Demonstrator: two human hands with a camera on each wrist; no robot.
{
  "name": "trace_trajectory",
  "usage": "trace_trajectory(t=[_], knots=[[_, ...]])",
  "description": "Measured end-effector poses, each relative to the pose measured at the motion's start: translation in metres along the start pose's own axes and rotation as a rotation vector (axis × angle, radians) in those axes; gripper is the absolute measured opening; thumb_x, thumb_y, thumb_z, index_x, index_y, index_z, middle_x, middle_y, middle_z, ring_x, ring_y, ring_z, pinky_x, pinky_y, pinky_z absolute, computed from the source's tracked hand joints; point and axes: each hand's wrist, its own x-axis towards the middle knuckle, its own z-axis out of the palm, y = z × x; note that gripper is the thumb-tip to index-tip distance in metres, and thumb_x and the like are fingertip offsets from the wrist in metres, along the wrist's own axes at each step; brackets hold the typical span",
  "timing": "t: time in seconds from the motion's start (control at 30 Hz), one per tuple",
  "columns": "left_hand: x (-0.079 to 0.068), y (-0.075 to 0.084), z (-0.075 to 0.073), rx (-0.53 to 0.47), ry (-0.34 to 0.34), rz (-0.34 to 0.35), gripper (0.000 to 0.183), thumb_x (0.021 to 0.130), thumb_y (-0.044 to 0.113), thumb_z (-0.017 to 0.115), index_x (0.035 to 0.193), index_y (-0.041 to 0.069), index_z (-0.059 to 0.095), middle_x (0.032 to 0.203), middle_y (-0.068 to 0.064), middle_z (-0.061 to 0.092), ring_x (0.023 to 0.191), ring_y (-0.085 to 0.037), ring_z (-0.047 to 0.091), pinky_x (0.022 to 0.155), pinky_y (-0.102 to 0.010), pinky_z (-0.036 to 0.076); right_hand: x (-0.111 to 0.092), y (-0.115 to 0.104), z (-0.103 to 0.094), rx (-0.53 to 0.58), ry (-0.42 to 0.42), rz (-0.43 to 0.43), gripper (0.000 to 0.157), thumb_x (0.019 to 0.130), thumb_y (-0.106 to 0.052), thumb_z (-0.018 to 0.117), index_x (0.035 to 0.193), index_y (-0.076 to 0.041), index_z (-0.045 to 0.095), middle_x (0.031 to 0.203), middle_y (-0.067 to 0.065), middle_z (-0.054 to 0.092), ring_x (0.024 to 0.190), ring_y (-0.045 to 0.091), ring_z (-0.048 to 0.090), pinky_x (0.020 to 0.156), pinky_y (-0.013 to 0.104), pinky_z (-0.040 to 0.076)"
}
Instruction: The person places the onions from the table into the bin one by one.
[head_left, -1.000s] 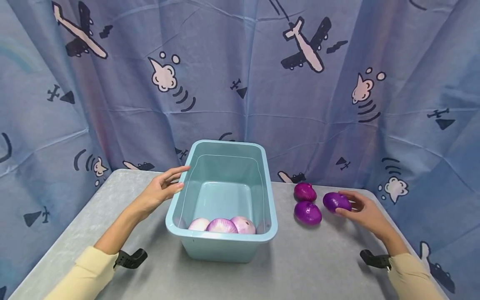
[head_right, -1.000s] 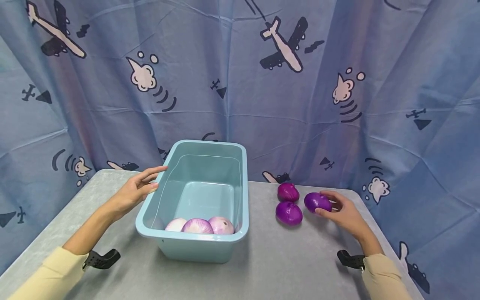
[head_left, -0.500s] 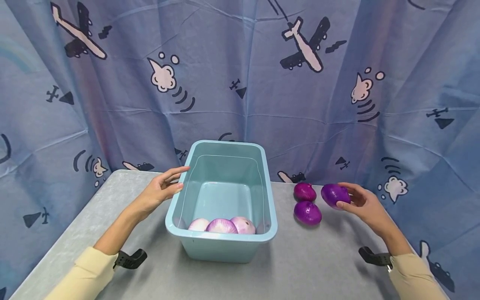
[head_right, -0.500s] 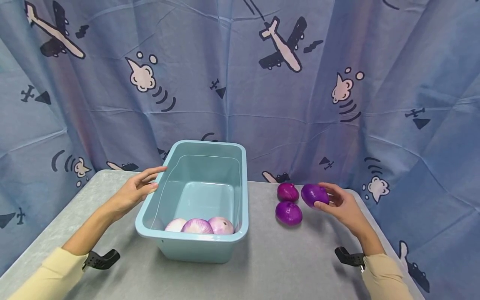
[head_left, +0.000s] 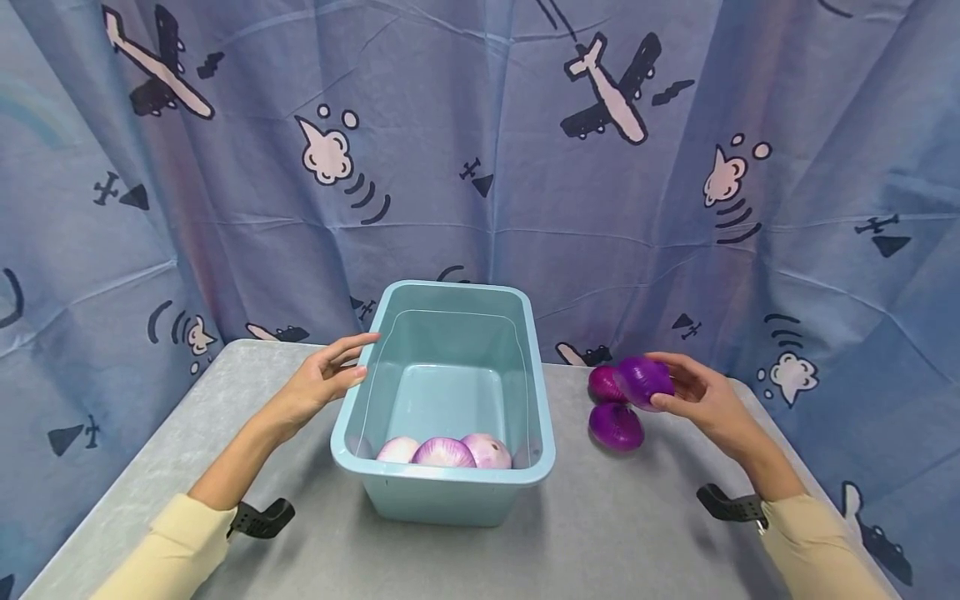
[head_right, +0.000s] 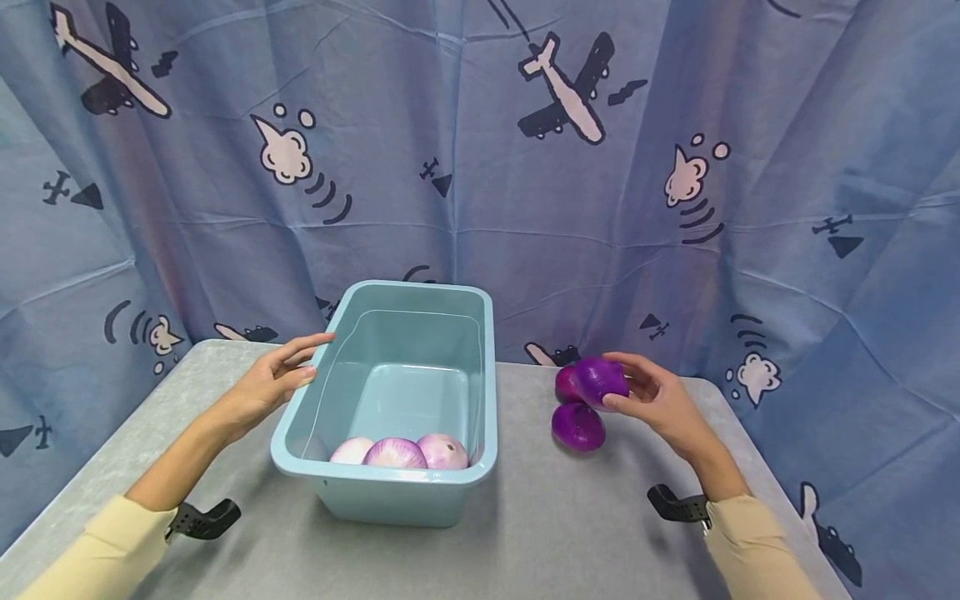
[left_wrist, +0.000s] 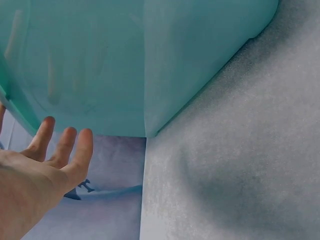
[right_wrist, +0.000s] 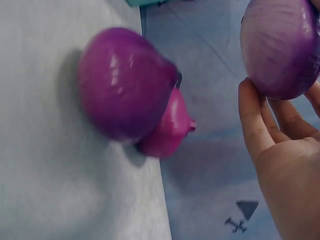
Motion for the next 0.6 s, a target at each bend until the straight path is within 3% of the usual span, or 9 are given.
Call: trace_trajectory(t=[0.6], knots=[[-0.001, 0.000, 0.000, 0.019, 0.008, 0.002, 0.054, 0.103, 0.021, 0.063, 0.154, 0.016, 0.046, 0.153, -0.016, 0.043, 0.128, -0.032, 0.051, 0.094, -0.044, 0.048, 0.053, -0.059, 0.042, 0.164, -0.134, -0.138, 0.054, 0.093, 0.003, 0.070, 0.144, -0.007, 0.054, 0.134, 0.009, 0.060, 0.115, 0.024, 0.062, 0.091, 0.032, 0.053]])
